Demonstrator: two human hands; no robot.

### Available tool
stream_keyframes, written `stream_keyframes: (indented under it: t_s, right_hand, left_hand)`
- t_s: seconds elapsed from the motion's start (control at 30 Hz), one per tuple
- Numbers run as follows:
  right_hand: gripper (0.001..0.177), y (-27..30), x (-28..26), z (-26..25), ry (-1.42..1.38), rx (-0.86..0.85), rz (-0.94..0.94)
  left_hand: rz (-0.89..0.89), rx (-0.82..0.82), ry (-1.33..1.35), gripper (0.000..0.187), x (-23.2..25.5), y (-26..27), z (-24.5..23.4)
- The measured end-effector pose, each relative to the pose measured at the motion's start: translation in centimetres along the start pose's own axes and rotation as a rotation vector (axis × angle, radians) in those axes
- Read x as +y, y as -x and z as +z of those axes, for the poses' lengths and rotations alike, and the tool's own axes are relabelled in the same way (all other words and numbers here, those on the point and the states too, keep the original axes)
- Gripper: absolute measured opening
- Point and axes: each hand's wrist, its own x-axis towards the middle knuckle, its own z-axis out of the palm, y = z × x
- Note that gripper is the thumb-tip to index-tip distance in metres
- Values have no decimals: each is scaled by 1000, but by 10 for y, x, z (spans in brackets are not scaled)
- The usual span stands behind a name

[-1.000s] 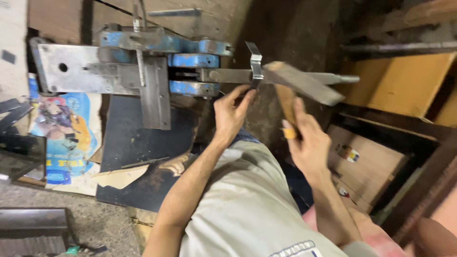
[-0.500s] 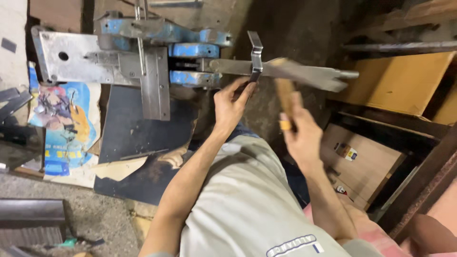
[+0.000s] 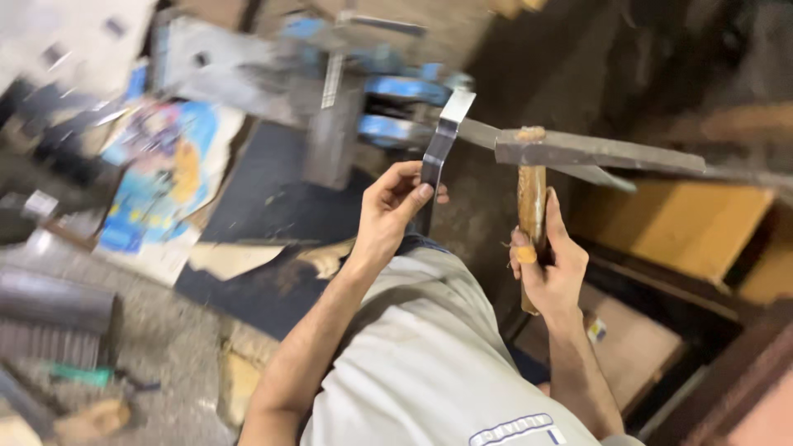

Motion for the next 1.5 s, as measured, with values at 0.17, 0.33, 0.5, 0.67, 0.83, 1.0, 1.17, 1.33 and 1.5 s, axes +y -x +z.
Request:
stream_keyframes:
  t_s: [0.17, 0.33, 0.5, 0.67, 0.83, 1.0, 1.17, 1.33, 1.5]
  right_hand:
    - [67, -10, -32, 59, 128, -385, -207]
    - [68, -16, -62, 142, 194, -889, 214]
    - [60, -32, -51, 219, 50, -1084, 391]
    - [45, -49, -37, 234, 781, -724, -684]
    - [53, -21, -26, 292, 799, -744, -1068]
    - [42, 14, -32, 343, 694, -715, -1077]
    - [39, 16, -69, 331, 521, -912, -305]
    - [58, 35, -128, 291, -258, -1111, 38]
    - [67, 62, -162, 283, -226, -1093, -126]
  left_hand:
    - [147, 289, 13, 43, 46, 66, -48]
    - [310, 702, -94, 55, 80, 160, -116]
    - [446, 889, -145, 53, 92, 238, -151]
    - [585, 911, -53, 55, 91, 272, -139]
    - [639, 841, 105, 53, 91, 283, -123]
    - [685, 775, 96, 52, 100, 287, -121]
    - [721, 782, 93, 51, 102, 291, -121]
    - [716, 769, 122, 53, 111, 287, -113]
    - [712, 703, 108, 57, 120, 282, -90]
